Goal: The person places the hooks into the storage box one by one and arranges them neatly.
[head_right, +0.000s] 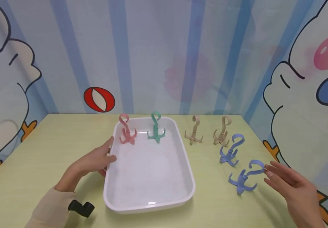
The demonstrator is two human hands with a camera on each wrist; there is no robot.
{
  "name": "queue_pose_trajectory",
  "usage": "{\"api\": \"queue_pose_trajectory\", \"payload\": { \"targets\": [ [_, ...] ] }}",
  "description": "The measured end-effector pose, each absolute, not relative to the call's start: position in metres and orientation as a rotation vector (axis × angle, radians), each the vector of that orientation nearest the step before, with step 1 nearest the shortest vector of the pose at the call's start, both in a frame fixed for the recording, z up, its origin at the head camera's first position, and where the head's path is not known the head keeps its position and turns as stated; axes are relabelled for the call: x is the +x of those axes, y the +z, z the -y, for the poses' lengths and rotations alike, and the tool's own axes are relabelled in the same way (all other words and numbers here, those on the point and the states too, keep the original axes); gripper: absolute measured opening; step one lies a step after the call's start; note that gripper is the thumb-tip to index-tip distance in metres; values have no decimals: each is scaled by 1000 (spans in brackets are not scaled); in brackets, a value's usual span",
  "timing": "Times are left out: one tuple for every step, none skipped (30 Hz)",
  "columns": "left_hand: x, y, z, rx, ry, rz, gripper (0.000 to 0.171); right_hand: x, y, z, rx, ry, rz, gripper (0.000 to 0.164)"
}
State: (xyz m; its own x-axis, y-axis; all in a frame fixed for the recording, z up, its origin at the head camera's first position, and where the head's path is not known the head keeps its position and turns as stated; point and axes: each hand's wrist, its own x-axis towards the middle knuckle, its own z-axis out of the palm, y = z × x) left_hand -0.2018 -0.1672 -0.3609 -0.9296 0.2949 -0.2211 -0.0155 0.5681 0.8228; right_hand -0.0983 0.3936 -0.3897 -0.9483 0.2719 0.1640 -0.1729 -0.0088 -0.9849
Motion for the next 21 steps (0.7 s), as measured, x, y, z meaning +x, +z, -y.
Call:
{"api": "queue_pose_trajectory", "payload": {
  "targets": [
    [-202, -361, 167, 230, 1299, -2470, 92, -100, -390, -393, -118, 2035, 1988, 41],
    [-202, -361, 167, 232, 1298, -2469, 92, -101, -390, -393, -132, 2038, 2013, 43],
    [-202, -361, 167, 231, 1298, -2468, 91, -103, -390, -392, -158, 2029, 2049, 47],
    [-202, -361, 167, 233, 1297, -2468, 91, -105, -390, -391, -187, 2010, 2095, 50],
    [-202, -361, 168, 232, 1298, -2465, 91, -106, -390, -391, -209, 2002, 2133, 54],
    [-202, -361, 167, 233, 1299, -2464, 91, -108, -390, -390, -217, 2003, 2159, 58],
    [-202, -361, 168, 235, 1300, -2463, 91, -110, -390, -390, -222, 2004, 2182, 60],
    [-202, -361, 168, 235, 1300, -2463, 91, -111, -391, -389, -226, 1995, 2213, 61],
    [-202, -361, 168, 236, 1301, -2463, 92, -112, -391, -389, -221, 1986, 2239, 63],
    [-202, -361, 168, 239, 1303, -2461, 92, -114, -391, -388, -216, 1972, 2265, 62],
    [-202, -361, 168, 240, 1304, -2461, 92, -116, -391, -388, -202, 1973, 2274, 60],
    [-202, -361, 168, 241, 1304, -2462, 92, -117, -391, -387, -183, 1969, 2282, 58],
    [-202, -361, 168, 242, 1305, -2463, 91, -119, -392, -387, -178, 1961, 2293, 55],
    [-202, -361, 168, 244, 1304, -2466, 91, -120, -392, -386, -165, 1976, 2279, 51],
    [-202, -362, 168, 244, 1305, -2466, 91, -121, -392, -386, -142, 1988, 2267, 47],
    [-202, -362, 168, 245, 1305, -2467, 91, -123, -392, -386, -112, 2004, 2253, 44],
    [-202, -362, 168, 243, 1303, -2468, 91, -124, -392, -386, -84, 2027, 2235, 41],
    [-202, -362, 168, 241, 1302, -2470, 91, -125, -392, -385, -67, 2036, 2229, 38],
    [-203, -363, 168, 243, 1302, -2471, 91, -127, -392, -384, -70, 2028, 2235, 36],
    [-202, -363, 168, 244, 1302, -2470, 92, -128, -393, -384, -54, 2031, 2232, 36],
    [-202, -363, 168, 243, 1303, -2470, 91, -129, -393, -383, -46, 2029, 2238, 35]
  ]
}}
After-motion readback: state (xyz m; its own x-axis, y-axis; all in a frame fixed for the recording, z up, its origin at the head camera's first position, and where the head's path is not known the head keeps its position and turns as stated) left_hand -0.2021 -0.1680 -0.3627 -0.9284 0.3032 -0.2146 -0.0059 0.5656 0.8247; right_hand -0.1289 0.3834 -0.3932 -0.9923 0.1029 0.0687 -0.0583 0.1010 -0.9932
